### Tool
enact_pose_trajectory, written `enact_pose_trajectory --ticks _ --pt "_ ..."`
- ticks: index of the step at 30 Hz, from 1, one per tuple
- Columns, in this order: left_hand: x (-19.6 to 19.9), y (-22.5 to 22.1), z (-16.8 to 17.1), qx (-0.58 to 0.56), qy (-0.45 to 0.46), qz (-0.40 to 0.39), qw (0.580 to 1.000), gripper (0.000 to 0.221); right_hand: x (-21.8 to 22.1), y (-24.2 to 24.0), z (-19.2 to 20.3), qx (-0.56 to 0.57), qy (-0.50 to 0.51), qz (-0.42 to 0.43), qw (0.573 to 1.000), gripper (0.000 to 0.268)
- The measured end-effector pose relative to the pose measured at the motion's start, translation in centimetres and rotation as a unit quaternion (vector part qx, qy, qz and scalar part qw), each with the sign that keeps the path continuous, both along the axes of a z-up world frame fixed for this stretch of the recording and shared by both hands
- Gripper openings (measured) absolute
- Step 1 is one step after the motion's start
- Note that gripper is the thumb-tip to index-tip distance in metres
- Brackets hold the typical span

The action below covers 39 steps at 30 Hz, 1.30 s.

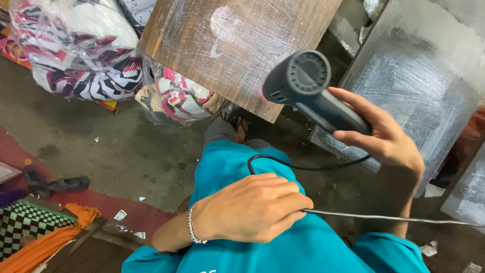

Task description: Using a handheld heat gun to dry adhesive applied to the surface of wooden boards.

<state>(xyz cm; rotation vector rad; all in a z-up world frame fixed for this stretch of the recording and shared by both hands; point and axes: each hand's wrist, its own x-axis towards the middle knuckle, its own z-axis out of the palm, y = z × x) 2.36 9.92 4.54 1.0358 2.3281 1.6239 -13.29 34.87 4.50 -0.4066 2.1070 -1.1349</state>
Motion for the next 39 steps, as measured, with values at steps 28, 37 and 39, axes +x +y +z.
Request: enact_pose_trajectory --ticks 28,37,39 --pt "-1.8 -1.8 -1.1 -0.080 0.054 0.041 0.994 0.024 -3.1 -4.2 -1.2 -0.053 0.000 -0.092 0.994 0.078" --pt "-3.6 -3.6 -0.9 -0.062 -0.064 -0.101 0.991 0.019 -3.8 -7.3 -0.7 -0.073 0.024 -0.116 0.990 0.076" --pt "-3.9 -4.1 -0.9 -0.032 -0.070 -0.085 0.993 0.028 -3.2 -6.4 -0.6 -0.036 0.026 -0.139 0.989 0.075"
